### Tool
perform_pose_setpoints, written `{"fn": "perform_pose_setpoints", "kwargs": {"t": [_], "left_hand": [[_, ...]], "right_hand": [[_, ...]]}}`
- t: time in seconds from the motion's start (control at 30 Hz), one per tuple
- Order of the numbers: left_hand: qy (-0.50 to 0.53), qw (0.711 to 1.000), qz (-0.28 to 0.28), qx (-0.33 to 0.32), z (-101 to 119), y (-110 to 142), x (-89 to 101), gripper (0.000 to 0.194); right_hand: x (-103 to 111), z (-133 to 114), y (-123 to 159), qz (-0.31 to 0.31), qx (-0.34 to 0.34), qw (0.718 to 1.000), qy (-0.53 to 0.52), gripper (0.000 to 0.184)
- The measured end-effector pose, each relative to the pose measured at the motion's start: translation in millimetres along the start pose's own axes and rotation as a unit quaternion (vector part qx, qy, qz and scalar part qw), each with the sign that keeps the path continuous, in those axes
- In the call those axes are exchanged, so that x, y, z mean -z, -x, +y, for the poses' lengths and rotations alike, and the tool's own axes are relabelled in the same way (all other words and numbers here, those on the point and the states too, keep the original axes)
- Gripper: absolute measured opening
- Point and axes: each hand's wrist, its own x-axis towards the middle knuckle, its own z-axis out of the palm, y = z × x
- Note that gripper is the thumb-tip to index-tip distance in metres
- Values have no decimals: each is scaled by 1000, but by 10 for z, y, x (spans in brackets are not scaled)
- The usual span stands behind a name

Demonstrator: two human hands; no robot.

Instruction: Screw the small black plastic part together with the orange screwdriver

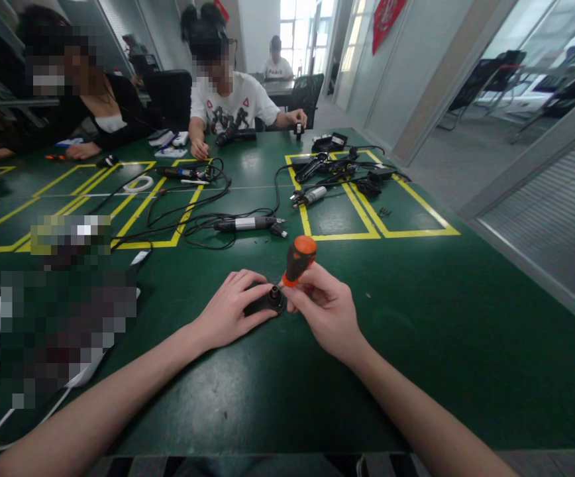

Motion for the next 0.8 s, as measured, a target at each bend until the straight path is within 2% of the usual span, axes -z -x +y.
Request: {"fn": "perform_pose_setpoints", "kwargs": {"t": [0.17,0.5,0.63,0.8], "left_hand": [[0,1000,-3,-3,13,-2,13,34],[14,1000,9,-5,16,-2,3,33],[17,1000,7,1,22,-6,7,32],[24,1000,8,-3,18,-4,10,33]], "right_hand": [[8,2,0,-29,-18,999,-33,24],[-18,-15,6,4,5,1000,-11,26],[6,-18,-8,-3,0,1000,3,29],[10,-18,11,-18,-23,999,-28,29]]}}
